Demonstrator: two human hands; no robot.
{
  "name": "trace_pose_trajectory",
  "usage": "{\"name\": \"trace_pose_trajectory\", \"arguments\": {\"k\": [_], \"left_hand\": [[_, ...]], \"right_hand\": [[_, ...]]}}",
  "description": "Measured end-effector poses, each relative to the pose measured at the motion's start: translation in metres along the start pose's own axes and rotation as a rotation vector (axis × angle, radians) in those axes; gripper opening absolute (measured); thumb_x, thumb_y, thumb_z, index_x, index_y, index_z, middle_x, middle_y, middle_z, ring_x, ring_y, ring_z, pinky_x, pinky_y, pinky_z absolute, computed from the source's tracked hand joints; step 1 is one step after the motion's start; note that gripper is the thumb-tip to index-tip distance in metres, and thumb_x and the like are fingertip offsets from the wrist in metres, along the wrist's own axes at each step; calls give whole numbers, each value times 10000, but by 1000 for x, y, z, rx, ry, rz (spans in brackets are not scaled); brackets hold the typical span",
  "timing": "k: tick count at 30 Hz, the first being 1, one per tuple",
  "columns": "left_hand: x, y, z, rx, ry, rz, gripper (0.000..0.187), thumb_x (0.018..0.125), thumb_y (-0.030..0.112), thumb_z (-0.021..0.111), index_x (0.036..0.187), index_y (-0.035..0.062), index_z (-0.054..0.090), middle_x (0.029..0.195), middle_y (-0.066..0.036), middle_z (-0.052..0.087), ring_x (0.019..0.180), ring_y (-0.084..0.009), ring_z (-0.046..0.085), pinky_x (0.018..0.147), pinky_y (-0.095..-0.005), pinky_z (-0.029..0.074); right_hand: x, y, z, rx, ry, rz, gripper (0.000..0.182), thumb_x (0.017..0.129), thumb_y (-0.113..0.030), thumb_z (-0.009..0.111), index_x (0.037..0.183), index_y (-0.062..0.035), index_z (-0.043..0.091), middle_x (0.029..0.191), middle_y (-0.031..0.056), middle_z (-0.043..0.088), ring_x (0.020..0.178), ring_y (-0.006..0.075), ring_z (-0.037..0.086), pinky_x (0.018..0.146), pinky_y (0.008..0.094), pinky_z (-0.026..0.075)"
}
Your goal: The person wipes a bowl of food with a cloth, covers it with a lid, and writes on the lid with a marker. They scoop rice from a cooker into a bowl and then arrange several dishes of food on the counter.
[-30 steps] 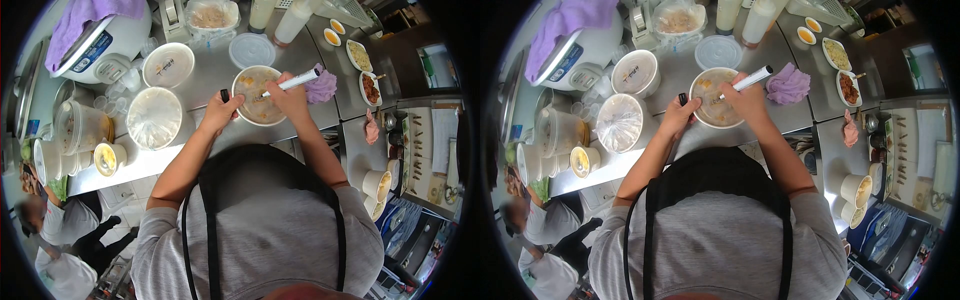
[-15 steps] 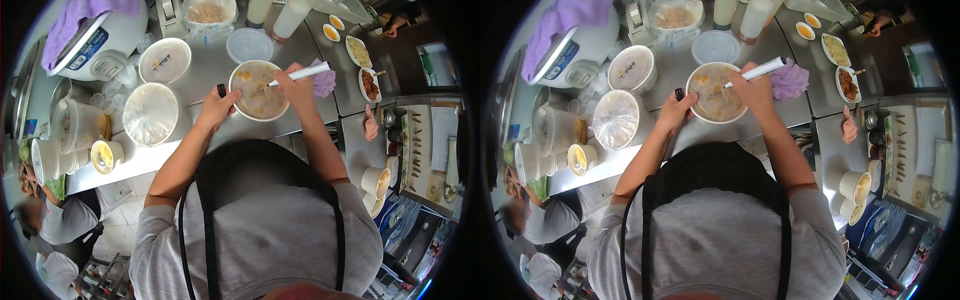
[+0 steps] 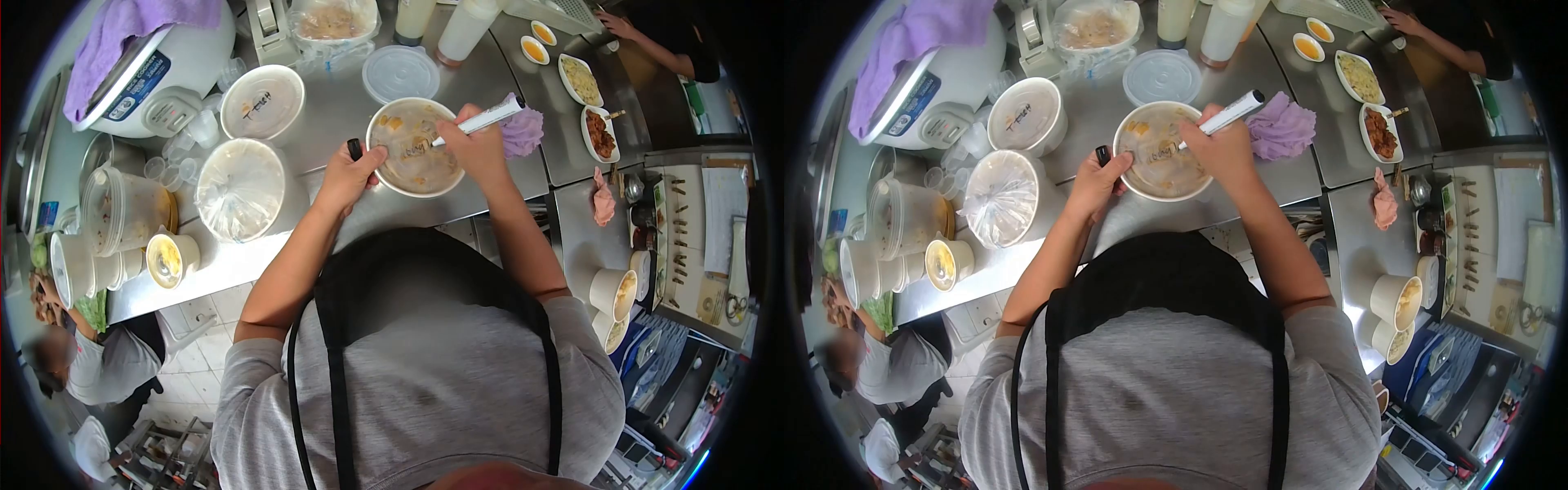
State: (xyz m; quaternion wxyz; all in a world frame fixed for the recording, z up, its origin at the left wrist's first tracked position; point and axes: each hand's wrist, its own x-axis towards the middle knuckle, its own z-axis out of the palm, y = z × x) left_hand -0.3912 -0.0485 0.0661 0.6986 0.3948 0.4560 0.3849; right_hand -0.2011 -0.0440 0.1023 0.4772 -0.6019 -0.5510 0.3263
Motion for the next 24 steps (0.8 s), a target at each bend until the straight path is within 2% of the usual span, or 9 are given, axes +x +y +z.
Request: {"name": "trace_pose_trajectory", "arguments": {"k": [7,10,22,24], "left_hand": [[0,0,-1,8,-12,4,182,766,245,573,706,88,505,556,25,487,451,-42,428,418,-172,345],[0,2,-1,-17,-25,-23,170,750,201,592,689,77,492,583,15,489,464,-43,419,428,-167,354],[-1,3,1,-33,2,-22,169,751,199,590,688,77,491,586,14,488,468,-44,418,431,-173,353],[0,1,0,-13,6,-17,184,756,235,585,722,79,492,578,20,487,460,-44,424,423,-174,347]], "right_hand": [[3,3,-2,12,3,-19,216,660,-113,592,547,-45,422,499,10,469,484,55,418,431,234,344],[2,0,-3,-35,-21,-40,209,660,-111,587,556,-41,420,495,13,466,483,57,417,429,233,342],[11,7,-15,-26,32,-45,205,664,-100,578,566,-39,408,482,21,462,460,67,413,425,239,338],[11,6,-17,-49,43,-65,206,666,-100,579,567,-39,408,483,22,462,459,69,413,427,240,339]]}}
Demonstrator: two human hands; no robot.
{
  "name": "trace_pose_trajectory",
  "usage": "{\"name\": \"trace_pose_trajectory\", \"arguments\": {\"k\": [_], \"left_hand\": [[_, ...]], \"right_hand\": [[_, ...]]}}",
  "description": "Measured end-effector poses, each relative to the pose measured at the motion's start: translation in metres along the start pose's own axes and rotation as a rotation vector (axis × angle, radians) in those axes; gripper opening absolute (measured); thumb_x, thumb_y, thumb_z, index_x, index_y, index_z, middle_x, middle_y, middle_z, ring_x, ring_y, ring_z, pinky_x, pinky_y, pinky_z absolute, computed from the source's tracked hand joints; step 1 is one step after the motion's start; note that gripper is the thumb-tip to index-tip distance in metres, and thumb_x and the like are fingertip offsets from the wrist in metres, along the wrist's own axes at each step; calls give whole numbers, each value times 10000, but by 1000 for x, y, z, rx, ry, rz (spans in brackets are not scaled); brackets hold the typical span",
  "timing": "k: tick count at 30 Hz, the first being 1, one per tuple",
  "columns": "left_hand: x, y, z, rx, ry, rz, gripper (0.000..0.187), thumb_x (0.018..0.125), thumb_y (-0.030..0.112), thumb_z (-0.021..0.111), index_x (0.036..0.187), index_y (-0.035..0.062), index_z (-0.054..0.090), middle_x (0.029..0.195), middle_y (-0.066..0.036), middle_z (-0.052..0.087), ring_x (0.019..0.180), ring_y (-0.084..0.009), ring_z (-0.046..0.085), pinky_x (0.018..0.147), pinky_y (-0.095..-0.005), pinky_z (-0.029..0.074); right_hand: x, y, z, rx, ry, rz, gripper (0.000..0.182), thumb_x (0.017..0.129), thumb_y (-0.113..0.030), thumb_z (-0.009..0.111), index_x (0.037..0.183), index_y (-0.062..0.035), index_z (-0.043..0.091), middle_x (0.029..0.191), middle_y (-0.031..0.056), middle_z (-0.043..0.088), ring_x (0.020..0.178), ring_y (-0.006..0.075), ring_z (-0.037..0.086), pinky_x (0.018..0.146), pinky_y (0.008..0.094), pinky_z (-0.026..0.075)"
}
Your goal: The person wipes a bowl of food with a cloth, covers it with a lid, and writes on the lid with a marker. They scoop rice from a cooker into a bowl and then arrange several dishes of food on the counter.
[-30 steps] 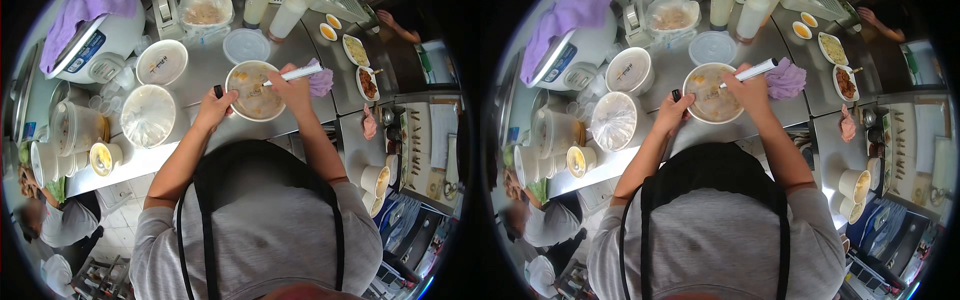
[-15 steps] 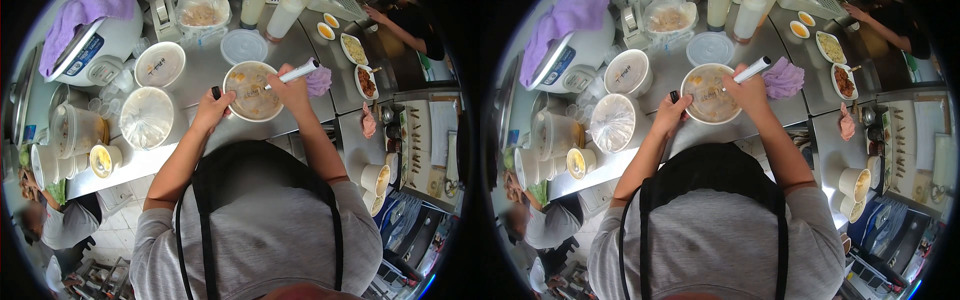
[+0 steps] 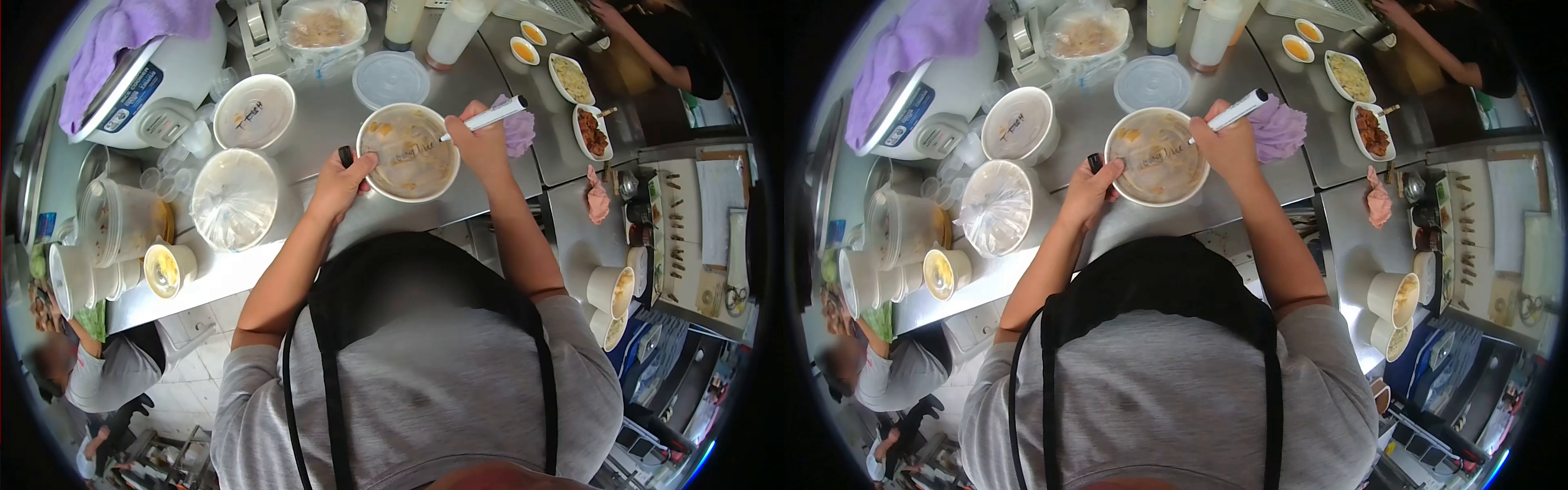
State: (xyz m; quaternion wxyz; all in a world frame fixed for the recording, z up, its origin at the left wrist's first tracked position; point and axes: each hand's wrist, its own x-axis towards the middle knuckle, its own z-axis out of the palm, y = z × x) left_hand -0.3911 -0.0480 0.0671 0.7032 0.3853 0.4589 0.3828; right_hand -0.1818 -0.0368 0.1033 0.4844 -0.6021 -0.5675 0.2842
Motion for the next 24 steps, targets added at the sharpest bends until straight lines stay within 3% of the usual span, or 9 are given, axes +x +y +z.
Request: {"name": "trace_pose_trajectory", "arguments": {"k": [10,24], "left_hand": [[-1,1,0,6,-24,17,204,759,257,583,733,75,494,568,19,490,446,-45,428,418,-168,343],[-1,1,0,39,5,2,216,757,261,585,740,70,488,574,13,493,446,-46,428,414,-167,343]], "right_hand": [[1,4,-8,9,-63,0,205,664,-96,569,554,-37,406,482,10,442,471,62,399,429,238,329],[2,4,-12,-27,5,-18,186,664,-86,556,553,-35,415,484,3,423,485,59,382,442,235,327]]}}
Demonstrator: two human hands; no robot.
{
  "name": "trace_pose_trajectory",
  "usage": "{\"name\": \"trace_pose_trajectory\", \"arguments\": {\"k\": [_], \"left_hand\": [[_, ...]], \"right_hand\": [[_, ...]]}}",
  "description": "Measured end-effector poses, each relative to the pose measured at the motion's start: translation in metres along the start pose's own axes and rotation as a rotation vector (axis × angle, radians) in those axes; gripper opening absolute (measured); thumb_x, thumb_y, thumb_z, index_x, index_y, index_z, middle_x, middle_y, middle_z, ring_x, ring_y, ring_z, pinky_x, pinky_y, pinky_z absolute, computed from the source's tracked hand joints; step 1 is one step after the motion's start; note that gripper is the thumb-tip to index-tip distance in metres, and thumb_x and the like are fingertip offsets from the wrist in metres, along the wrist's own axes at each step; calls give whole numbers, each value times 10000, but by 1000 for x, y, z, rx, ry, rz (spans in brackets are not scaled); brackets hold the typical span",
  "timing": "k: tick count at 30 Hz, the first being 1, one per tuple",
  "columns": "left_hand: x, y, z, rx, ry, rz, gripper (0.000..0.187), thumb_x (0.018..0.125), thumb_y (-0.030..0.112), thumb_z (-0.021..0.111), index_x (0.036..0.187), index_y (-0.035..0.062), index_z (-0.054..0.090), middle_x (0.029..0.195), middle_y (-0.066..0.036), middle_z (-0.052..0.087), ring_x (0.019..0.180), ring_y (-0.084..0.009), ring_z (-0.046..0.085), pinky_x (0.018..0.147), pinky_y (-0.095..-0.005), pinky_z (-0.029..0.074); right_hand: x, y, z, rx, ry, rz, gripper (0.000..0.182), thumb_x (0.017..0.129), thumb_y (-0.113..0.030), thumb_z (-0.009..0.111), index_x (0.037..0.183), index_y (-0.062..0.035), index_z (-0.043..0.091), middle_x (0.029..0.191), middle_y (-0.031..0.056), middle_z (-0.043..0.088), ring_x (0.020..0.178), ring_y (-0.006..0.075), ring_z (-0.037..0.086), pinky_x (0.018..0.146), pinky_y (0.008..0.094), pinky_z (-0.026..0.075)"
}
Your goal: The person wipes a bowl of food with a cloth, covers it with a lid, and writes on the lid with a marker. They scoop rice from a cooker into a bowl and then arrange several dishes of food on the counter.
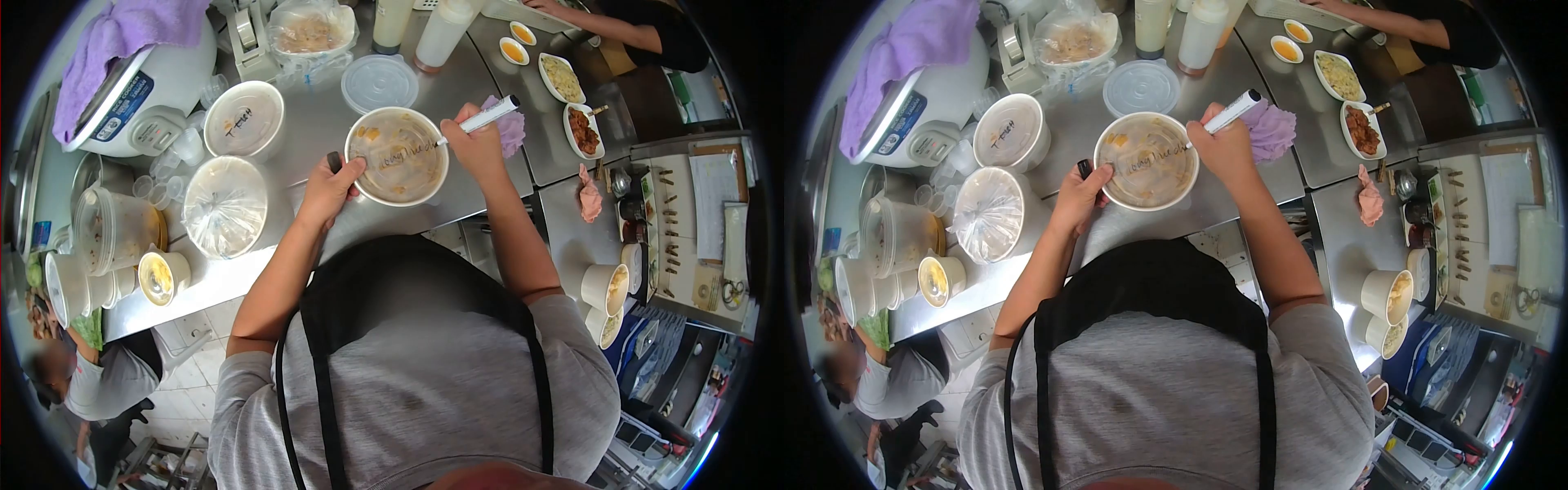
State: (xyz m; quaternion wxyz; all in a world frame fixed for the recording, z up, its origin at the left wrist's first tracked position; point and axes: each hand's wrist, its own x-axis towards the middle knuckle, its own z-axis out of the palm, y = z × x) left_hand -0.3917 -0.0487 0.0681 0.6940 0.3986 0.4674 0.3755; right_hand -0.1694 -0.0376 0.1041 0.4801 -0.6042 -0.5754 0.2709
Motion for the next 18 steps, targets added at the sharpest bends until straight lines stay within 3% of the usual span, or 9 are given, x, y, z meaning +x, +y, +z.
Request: {"name": "trace_pose_trajectory", "arguments": {"k": [18], "left_hand": [[0,0,-1,-5,-20,-3,216,753,271,590,746,77,495,585,20,492,461,-39,432,425,-162,348]], "right_hand": [[1,6,-4,41,73,-1,198,661,-88,562,557,-44,399,485,3,408,476,67,368,434,240,310]]}}
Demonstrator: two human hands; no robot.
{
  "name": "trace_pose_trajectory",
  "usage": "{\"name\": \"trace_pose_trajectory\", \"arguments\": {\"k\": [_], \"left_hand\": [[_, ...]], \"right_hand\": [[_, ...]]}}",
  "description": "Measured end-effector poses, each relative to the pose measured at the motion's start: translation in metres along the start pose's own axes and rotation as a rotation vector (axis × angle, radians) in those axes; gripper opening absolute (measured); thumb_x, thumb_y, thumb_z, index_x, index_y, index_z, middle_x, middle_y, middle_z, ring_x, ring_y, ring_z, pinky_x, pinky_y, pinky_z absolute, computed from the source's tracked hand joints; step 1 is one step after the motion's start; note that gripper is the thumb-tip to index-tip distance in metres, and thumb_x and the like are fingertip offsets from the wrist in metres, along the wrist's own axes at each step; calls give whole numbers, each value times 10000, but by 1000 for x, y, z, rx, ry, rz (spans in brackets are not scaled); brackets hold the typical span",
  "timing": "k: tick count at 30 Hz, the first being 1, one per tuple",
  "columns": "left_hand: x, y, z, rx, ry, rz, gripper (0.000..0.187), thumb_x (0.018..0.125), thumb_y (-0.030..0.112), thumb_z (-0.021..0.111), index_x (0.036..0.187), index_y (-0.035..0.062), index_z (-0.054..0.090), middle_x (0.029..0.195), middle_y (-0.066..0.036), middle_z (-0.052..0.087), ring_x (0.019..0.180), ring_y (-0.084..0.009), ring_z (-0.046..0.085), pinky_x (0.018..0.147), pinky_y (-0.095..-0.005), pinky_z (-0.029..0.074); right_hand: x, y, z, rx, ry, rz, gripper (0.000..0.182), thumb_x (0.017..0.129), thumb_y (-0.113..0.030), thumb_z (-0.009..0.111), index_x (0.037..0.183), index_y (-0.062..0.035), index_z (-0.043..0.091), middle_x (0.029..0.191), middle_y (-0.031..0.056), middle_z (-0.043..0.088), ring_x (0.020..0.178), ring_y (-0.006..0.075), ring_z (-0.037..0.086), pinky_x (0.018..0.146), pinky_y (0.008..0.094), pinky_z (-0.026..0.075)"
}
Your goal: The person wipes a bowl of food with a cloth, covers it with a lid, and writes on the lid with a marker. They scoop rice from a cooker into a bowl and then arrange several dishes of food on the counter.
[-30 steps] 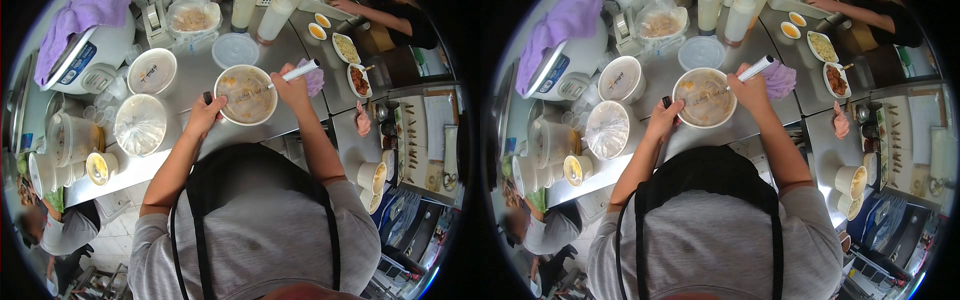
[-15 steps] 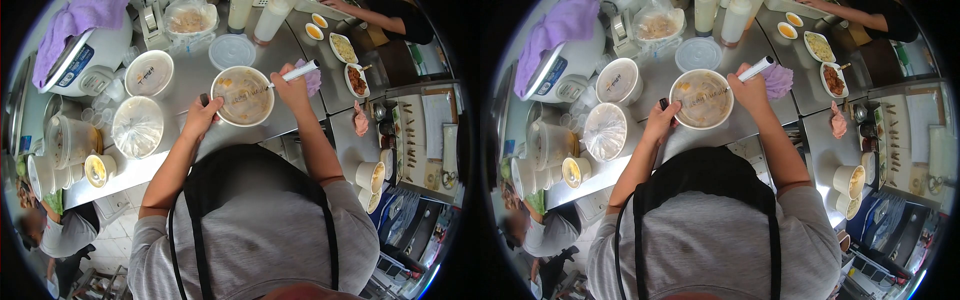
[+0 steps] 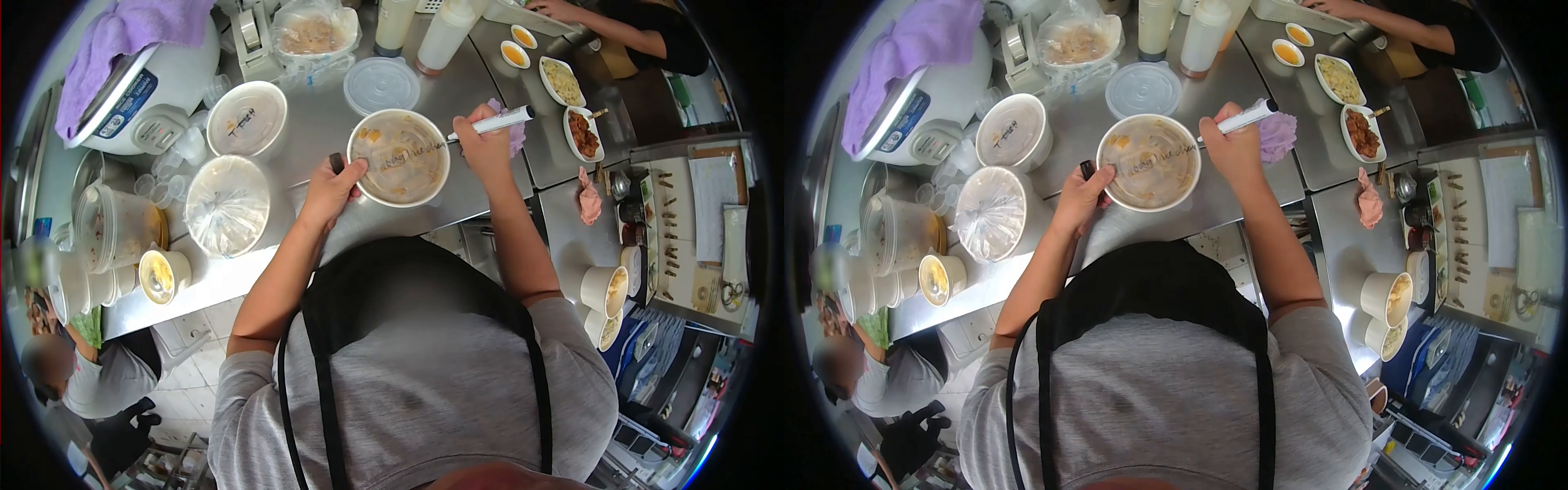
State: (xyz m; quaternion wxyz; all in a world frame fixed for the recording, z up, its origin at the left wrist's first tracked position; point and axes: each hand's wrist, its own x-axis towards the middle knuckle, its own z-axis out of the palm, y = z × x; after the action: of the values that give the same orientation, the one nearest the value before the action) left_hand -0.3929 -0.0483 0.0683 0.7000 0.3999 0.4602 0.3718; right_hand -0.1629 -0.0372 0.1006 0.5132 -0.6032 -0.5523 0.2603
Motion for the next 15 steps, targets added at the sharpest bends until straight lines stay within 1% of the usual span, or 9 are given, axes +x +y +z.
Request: {"name": "trace_pose_trajectory", "arguments": {"k": [1,4,7,8,11,12,14,15], "left_hand": [[-1,0,0,-4,-4,-4,213,752,269,592,743,80,493,586,20,491,465,-38,434,427,-160,348],[0,-2,1,1,89,38,243,723,235,625,704,41,479,589,-10,490,499,-87,452,457,-215,377],[-11,12,0,581,248,445,260,701,216,644,711,42,451,569,-7,480,464,-114,397,455,-235,366],[-19,22,0,592,225,431,290,678,202,658,692,12,439,548,-44,466,472,-154,388,468,-274,373],[-37,53,-3,777,207,495,286,672,200,659,674,4,450,534,-79,456,478,-164,421,468,-282,376],[-43,64,-6,780,215,521,286,672,215,649,673,5,454,558,-105,478,511,-223,452,479,-313,385],[-52,84,-13,784,220,580,289,673,244,630,672,8,463,605,-157,522,577,-341,514,500,-375,401],[-54,90,-20,776,244,572,281,673,237,627,673,9,464,604,-158,523,579,-340,516,497,-376,401]], "right_hand": [[-1,0,1,-7,6,-18,199,658,-88,563,556,-44,398,485,3,407,473,68,368,432,243,310],[3,-17,-2,-104,63,-87,209,691,-94,571,569,-49,407,491,-6,414,472,53,366,426,222,303],[7,-51,8,183,41,32,221,732,-103,572,584,-55,415,503,-22,422,480,35,366,425,197,299],[11,-49,13,130,-4,-72,187,752,-138,584,671,-72,430,521,-10,436,456,25,385,397,163,301],[5,-88,45,344,-176,-4,170,761,-128,569,687,-72,426,559,-4,455,469,24,390,407,167,308],[1,-97,59,356,-247,-147,153,774,-115,546,700,-64,422,593,-2,456,512,29,409,431,168,311],[-10,-120,86,433,-394,-181,158,760,-108,565,690,-53,434,608,-3,460,535,32,413,456,179,323],[-11,-127,96,466,-463,-198,162,753,-104,575,685,-48,440,616,-4,462,546,33,416,469,184,329]]}}
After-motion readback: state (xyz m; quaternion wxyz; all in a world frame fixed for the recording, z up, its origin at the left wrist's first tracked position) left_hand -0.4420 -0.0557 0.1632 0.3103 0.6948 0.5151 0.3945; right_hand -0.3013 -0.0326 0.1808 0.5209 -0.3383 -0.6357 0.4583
